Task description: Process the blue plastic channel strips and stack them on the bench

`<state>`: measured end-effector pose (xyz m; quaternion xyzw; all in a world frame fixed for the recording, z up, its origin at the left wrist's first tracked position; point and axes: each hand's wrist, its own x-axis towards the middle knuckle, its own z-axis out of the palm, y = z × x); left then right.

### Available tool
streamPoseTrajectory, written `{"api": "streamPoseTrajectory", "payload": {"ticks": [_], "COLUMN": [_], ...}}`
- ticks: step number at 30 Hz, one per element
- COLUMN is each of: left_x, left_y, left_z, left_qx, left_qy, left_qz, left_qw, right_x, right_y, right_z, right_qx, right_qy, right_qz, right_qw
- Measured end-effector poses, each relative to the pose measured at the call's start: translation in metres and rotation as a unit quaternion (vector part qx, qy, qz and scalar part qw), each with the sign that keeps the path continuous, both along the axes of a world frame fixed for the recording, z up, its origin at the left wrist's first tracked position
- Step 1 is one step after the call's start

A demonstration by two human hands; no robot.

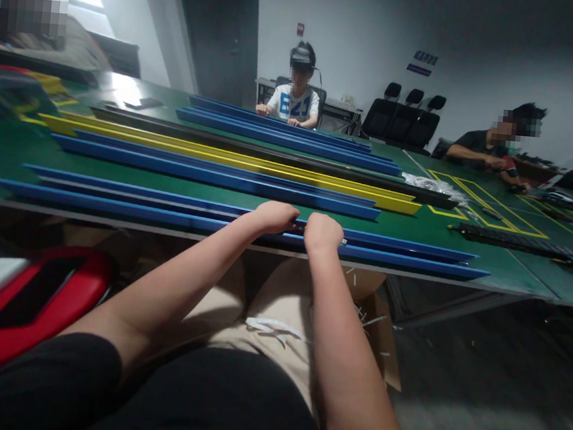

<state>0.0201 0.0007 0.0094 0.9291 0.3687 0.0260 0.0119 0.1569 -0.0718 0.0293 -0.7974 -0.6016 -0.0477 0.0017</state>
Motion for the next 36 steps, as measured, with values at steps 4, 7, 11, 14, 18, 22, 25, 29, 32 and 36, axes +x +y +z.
{"api": "streamPoseTrajectory", "payload": {"ticks": [4, 7, 11, 14, 18, 22, 25, 29, 32, 36], "left_x": [-0.035, -0.062, -0.089, -0.097, -0.094, -0.092, -0.092, -0.092, -0.093, -0.094], "left_y": [0.006, 0.012, 0.018, 0.021, 0.022, 0.021, 0.021, 0.022, 0.023, 0.026], "left_z": [0.000, 0.000, -0.002, -0.002, 0.002, 0.004, 0.004, 0.003, 0.002, 0.000], "left_qx": [0.025, 0.035, 0.018, -0.005, -0.038, -0.056, -0.062, -0.068, -0.070, -0.064], "left_qy": [0.012, 0.021, 0.032, 0.037, 0.042, 0.040, 0.037, 0.038, 0.037, 0.044], "left_qz": [0.005, 0.009, 0.019, 0.028, 0.039, 0.057, 0.063, 0.072, 0.077, 0.070], "left_qw": [1.000, 0.999, 0.999, 0.999, 0.998, 0.996, 0.995, 0.994, 0.994, 0.994], "right_x": [-0.033, -0.058, -0.084, -0.092, -0.088, -0.074, -0.056, -0.021, 0.010, 0.047], "right_y": [0.010, 0.018, 0.027, 0.030, 0.030, 0.032, 0.035, 0.038, 0.034, 0.028], "right_z": [-0.001, -0.003, -0.003, -0.001, 0.003, 0.009, 0.016, 0.027, 0.034, 0.044], "right_qx": [-0.007, 0.001, -0.007, -0.029, -0.038, -0.071, -0.099, -0.114, -0.142, -0.192], "right_qy": [0.033, 0.050, 0.069, 0.074, 0.052, 0.032, 0.030, 0.065, 0.115, 0.146], "right_qz": [0.002, 0.006, 0.030, 0.043, 0.071, 0.113, 0.164, 0.205, 0.190, 0.165], "right_qw": [0.999, 0.999, 0.997, 0.996, 0.995, 0.991, 0.981, 0.970, 0.965, 0.956]}}
